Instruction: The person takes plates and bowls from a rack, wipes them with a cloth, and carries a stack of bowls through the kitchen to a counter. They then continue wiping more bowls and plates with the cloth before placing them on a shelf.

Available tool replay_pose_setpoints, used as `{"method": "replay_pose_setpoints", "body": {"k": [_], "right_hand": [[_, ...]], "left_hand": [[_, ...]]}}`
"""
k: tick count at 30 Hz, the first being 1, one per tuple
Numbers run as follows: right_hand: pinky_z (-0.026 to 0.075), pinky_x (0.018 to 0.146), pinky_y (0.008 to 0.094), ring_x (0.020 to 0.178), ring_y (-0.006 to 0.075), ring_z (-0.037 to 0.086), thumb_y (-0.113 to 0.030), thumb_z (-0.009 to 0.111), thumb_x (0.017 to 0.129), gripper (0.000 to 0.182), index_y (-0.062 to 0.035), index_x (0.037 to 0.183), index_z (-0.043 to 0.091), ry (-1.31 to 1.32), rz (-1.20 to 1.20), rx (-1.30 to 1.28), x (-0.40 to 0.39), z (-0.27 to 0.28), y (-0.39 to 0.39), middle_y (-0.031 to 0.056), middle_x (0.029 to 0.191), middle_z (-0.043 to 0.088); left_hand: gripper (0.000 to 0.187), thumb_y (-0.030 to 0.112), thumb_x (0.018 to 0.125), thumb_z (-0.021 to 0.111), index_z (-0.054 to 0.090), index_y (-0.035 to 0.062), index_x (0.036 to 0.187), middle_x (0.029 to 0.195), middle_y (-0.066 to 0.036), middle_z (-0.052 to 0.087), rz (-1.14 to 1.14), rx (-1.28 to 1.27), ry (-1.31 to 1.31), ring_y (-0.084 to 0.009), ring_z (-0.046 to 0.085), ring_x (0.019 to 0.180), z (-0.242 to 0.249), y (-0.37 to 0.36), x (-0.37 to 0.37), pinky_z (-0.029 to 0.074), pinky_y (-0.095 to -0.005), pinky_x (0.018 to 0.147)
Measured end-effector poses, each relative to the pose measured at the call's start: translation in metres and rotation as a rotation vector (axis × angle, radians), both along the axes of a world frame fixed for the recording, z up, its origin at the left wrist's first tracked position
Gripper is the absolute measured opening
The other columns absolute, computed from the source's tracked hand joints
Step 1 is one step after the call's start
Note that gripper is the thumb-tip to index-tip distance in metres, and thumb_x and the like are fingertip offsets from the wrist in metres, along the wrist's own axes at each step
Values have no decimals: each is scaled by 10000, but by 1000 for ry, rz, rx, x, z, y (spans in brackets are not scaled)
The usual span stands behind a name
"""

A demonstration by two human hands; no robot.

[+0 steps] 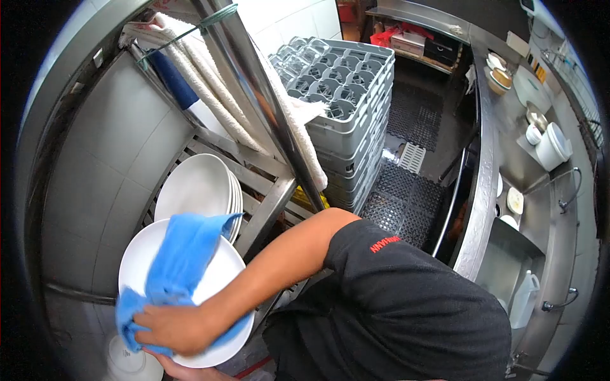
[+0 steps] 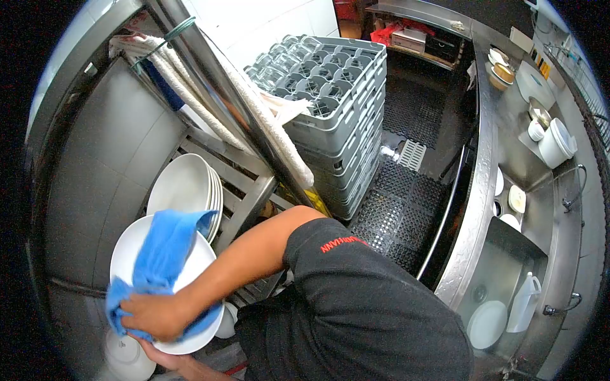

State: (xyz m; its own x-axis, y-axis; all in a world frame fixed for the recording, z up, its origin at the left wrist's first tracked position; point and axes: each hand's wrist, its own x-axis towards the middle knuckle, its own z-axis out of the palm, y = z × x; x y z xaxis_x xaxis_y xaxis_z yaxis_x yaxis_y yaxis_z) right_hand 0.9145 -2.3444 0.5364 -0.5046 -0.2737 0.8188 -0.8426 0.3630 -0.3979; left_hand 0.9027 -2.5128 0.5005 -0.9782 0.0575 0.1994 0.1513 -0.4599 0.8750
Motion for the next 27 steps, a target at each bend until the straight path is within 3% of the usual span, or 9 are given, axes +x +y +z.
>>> {"method": "replay_pose_setpoints", "body": {"k": [5, 6, 8, 9, 13, 18, 22, 25, 27], "right_hand": [[506, 766, 431, 880, 387, 631, -161, 726, 597, 397, -5, 951, 638, -368, 270, 429, 46, 10, 49, 206, 900, 648], [505, 794, 444, 915, 379, 628, -166, 721, 591, 373, -1, 918, 654, -488, 242, 566, 55, 23, 77, 224, 897, 651], [484, 866, 467, 1003, 387, 605, -161, 693, 619, 479, 15, 1060, 627, -578, 314, 340, 66, 24, 128, 227, 988, 647], [480, 899, 468, 1031, 404, 596, -185, 676, 643, 578, -12, 1188, 592, -540, 258, 412, 79, 31, 159, 218, 1083, 641], [497, 918, 431, 1033, 369, 629, -272, 663, 723, 599, -1, 1249, 568, -633, 661, 96, 106, 48, 253, 236, 1146, 628], [513, 888, 408, 983, 324, 636, -279, 706, 757, 577, 0, 1240, 557, -537, 130, -603, 155, 63, 258, 202, 1125, 622], [526, 864, 389, 942, 288, 641, -284, 740, 784, 566, 1, 1233, 547, -628, -219, -861, 147, 87, 205, 175, 1109, 617], [497, 877, 429, 987, 330, 607, -273, 722, 795, 583, -18, 1275, 510, -597, -300, -551, 102, 78, 195, 200, 1181, 564], [439, 926, 471, 1067, 392, 535, -238, 716, 767, 620, -42, 1306, 479, -314, -580, 68, 70, 62, 186, 242, 1271, 473]], "left_hand": [[663, 502, 1011, 327, 320, 11, 1457, 1456, -162, 405, -12, 156, -271, -328, 431, 1303, 58, 46, 31, 326, -463, 1096], [658, 482, 1016, 325, 340, -23, 1437, 1432, -187, 431, 8, 98, -158, -338, 487, 1252, 51, 26, 19, 398, -476, 1049], [593, 419, 1032, 329, 413, -57, 1376, 1331, -226, 511, 275, -189, 50, -329, 574, 1145, 43, 4, 2, 493, -442, 967], [570, 397, 1036, 334, 441, -68, 1348, 1280, -224, 548, 247, -145, -15, -311, 596, 1110, 46, 7, 5, 503, -412, 955], [519, 369, 1033, 393, 490, -67, 1297, 1228, -176, 592, 148, -56, 6, -251, 606, 1080, 62, 21, -12, 484, -372, 948], [552, 404, 1021, 404, 478, -61, 1310, 1225, -170, 591, -58, -30, 6, -245, 593, 1113, 72, 45, -18, 493, -359, 934], [560, 408, 1020, 418, 482, -72, 1302, 1202, -174, 606, -170, -57, 13, -233, 608, 1088, 78, 94, -6, 487, -336, 935], [522, 404, 1024, 396, 472, -36, 1294, 1183, -150, 594, -258, -163, 0, -207, 601, 1056, 77, 121, 8, 483, -324, 909], [486, 400, 1023, 397, 478, -12, 1267, 1143, -130, 597, -336, -145, -9, -184, 605, 1007, 74, 134, 19, 486, -310, 873]]}}
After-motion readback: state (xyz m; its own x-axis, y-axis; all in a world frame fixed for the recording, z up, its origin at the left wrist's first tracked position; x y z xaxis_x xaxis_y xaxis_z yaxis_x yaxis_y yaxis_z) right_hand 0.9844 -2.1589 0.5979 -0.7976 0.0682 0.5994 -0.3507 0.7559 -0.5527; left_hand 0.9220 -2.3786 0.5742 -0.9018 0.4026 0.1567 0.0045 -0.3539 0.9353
